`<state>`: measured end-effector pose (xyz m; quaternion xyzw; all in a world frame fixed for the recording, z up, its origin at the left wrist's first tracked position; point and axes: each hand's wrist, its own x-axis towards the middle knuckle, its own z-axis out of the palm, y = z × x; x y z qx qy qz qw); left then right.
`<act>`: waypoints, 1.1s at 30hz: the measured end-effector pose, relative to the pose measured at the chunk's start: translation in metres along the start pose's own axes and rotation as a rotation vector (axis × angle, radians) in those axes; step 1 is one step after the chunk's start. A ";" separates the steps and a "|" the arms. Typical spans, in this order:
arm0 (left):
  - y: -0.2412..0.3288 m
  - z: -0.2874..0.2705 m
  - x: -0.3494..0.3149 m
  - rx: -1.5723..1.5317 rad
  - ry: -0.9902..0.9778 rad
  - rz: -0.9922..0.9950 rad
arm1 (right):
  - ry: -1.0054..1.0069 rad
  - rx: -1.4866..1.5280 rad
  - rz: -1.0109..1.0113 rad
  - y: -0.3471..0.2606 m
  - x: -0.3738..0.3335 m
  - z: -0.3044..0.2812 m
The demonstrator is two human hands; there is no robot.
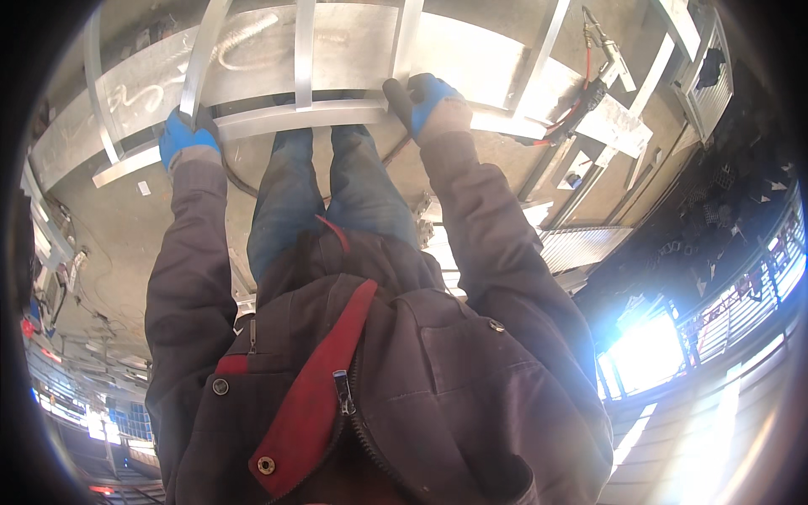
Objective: The person uses a pneumatic rivet gun to fasten metal bars into a rectangular frame, then places additional bars across the frame to form a grid. The person repeatedly positions and secures the bars, adjusting their placement as needed.
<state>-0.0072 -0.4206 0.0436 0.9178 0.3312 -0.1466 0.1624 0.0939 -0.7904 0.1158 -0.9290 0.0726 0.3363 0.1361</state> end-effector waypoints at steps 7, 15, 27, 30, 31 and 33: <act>-0.003 0.001 0.001 0.027 0.027 0.058 | 0.025 -0.067 -0.125 0.001 0.011 0.020; -0.001 0.000 0.001 0.028 -0.003 0.009 | -0.089 -0.310 -0.044 -0.012 0.017 0.012; -0.004 0.004 0.002 0.066 0.064 0.060 | -0.137 -0.413 -0.105 -0.004 0.023 0.019; -0.004 0.004 0.002 0.070 0.048 0.045 | -0.102 -0.368 -0.102 -0.006 0.024 0.021; -0.003 0.003 0.002 0.072 0.047 0.046 | -0.084 -0.337 -0.097 -0.007 0.024 0.022; -0.003 0.003 0.002 0.068 0.038 0.037 | -0.085 -0.302 -0.066 -0.009 0.023 0.023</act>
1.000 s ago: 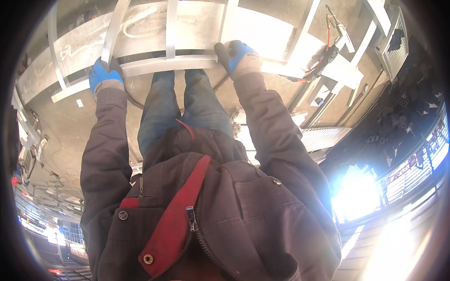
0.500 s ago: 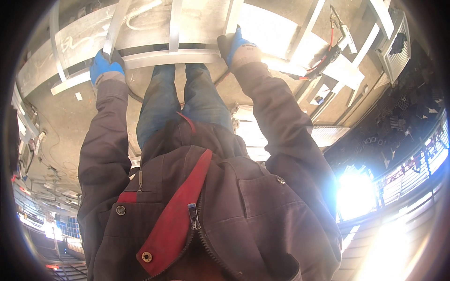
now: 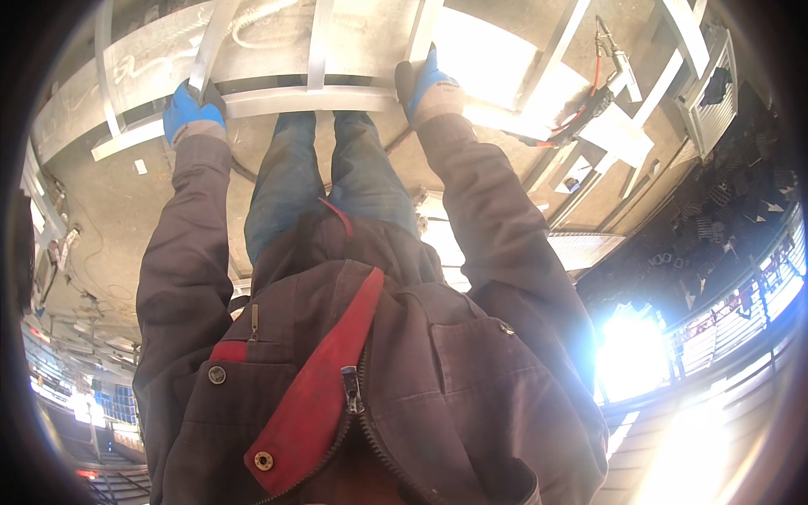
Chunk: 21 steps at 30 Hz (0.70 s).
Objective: The person uses a pneumatic rivet gun to fasten metal bars into a rectangular frame, then places additional bars across the frame to form a grid. The person repeatedly positions and secures the bars, adjusting their placement as needed.
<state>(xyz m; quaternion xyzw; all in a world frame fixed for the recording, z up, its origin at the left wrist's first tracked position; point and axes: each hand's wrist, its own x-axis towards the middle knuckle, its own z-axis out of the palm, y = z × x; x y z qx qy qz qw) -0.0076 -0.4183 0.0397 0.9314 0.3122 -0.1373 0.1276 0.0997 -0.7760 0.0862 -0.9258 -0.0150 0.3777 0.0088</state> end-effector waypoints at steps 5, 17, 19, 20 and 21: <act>0.001 0.000 0.000 -0.008 0.007 -0.006 | 0.011 0.035 0.026 0.000 0.001 -0.003; 0.002 -0.003 0.002 0.013 -0.072 -0.057 | 0.090 0.345 0.010 0.002 0.001 0.010; 0.002 -0.004 0.001 0.027 -0.056 -0.047 | 0.071 0.301 0.030 0.000 0.000 0.007; 0.003 -0.004 0.001 0.033 -0.051 -0.046 | 0.075 0.286 0.024 -0.001 -0.001 0.005; 0.003 -0.004 0.001 0.041 -0.058 -0.044 | 0.069 0.237 0.053 -0.004 -0.001 0.004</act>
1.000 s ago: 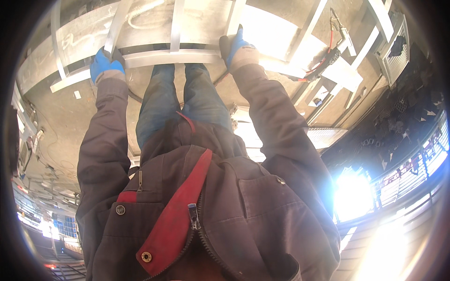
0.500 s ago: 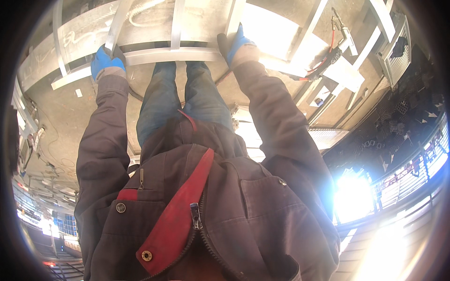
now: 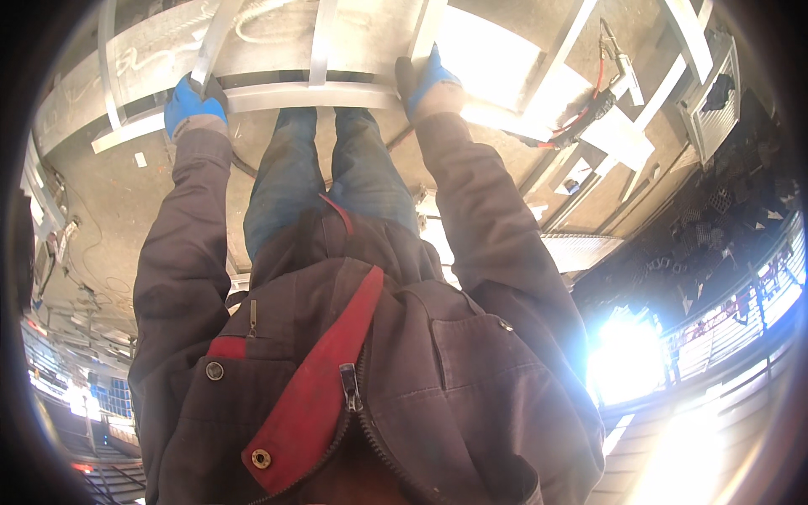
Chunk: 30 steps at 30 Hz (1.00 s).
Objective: The person uses a pneumatic rivet gun to fasten metal bars into a rectangular frame, then places additional bars across the frame to form a grid. The person repeatedly positions and secures the bars, adjusting their placement as needed.
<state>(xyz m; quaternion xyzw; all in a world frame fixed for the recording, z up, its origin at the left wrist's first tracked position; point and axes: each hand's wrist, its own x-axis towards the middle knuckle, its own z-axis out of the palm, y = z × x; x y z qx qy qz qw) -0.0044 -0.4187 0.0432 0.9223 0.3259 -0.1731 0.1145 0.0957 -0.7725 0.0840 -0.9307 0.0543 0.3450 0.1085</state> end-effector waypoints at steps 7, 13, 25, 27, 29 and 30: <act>0.000 0.001 -0.001 0.002 0.029 0.026 | -0.050 -0.090 0.108 -0.007 -0.001 -0.002; 0.000 0.000 0.001 0.002 -0.025 -0.035 | 0.034 0.099 0.011 0.002 0.003 0.009; 0.001 0.011 0.001 0.080 0.092 -0.033 | 0.180 0.074 -0.057 0.005 -0.003 0.009; 0.004 0.004 0.004 0.020 0.028 -0.059 | 0.172 0.077 -0.073 0.005 -0.002 0.007; 0.008 -0.007 -0.002 -0.188 0.082 -0.103 | -0.010 0.092 0.021 0.005 -0.002 0.003; 0.014 -0.014 0.002 -0.225 0.144 -0.017 | 0.024 0.107 0.032 0.002 -0.001 0.002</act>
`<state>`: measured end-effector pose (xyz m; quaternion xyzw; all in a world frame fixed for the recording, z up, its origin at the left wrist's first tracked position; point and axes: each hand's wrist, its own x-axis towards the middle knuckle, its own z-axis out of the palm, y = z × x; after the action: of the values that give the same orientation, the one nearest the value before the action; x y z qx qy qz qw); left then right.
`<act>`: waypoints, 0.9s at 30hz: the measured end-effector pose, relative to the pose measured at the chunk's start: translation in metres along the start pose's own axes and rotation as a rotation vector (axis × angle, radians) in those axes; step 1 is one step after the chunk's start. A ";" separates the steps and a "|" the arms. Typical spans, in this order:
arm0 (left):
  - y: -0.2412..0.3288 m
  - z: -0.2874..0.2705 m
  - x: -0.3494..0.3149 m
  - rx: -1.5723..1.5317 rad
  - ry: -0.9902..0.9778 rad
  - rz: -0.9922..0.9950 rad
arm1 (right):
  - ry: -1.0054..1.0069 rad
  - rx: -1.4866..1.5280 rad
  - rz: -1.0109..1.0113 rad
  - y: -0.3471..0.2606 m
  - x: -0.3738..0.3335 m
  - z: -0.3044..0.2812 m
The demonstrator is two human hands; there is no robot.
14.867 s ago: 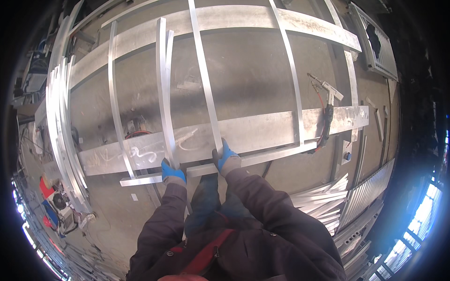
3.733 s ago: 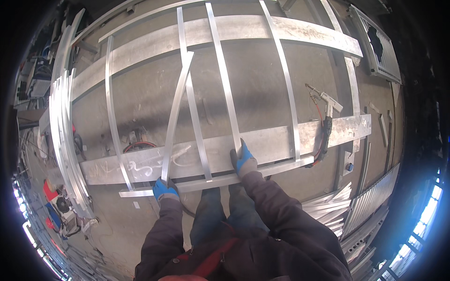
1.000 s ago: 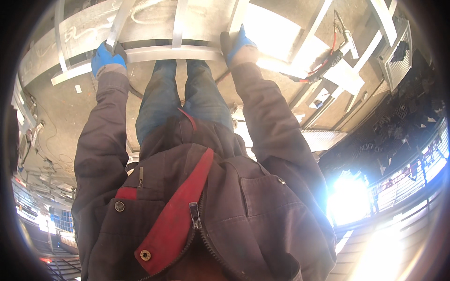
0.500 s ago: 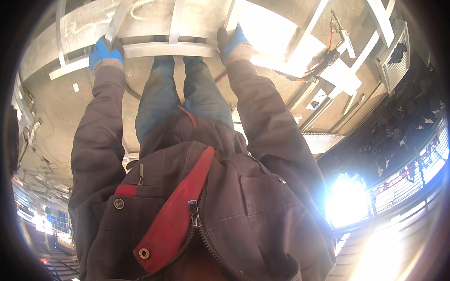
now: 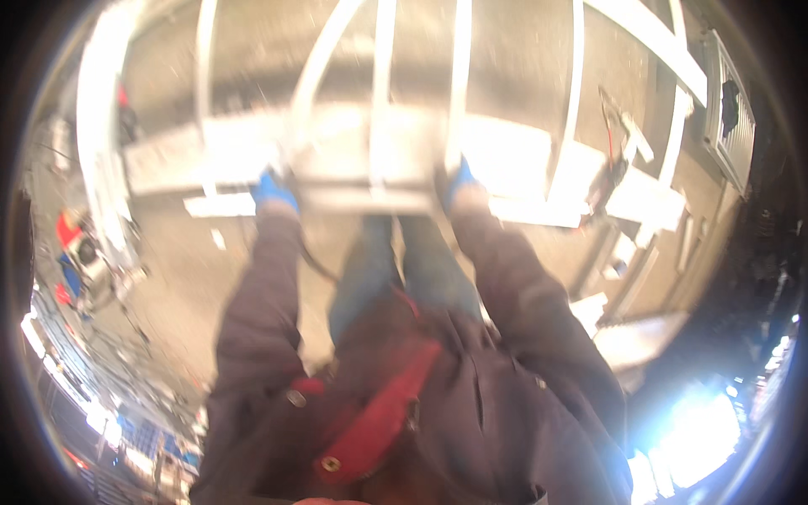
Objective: The person uses a pneumatic rivet gun to fasten metal bars into a rectangular frame, then places additional bars across the frame to form a grid. The person repeatedly positions and secures the bars, adjusting their placement as needed.
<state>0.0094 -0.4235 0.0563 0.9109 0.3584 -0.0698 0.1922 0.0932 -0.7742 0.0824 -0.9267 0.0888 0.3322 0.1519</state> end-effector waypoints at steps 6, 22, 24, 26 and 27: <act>0.041 -0.029 0.039 -0.403 0.057 -0.171 | -0.044 0.064 -0.052 -0.004 -0.009 -0.018; 0.067 -0.010 0.073 -0.031 0.286 0.457 | 0.054 0.112 -0.100 0.007 -0.004 -0.006; 0.069 -0.006 0.003 -0.482 -0.118 0.430 | 0.023 0.116 -0.086 0.011 -0.001 -0.001; 0.081 0.019 -0.087 -0.595 -0.483 0.112 | -0.004 0.119 -0.095 0.013 0.002 0.000; 0.086 0.033 -0.127 -0.356 -0.477 0.369 | -0.041 0.124 -0.057 0.013 0.005 0.000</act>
<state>-0.0250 -0.5735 0.0852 0.8707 0.1391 -0.1811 0.4356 0.0937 -0.7864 0.0763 -0.9107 0.0794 0.3403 0.2201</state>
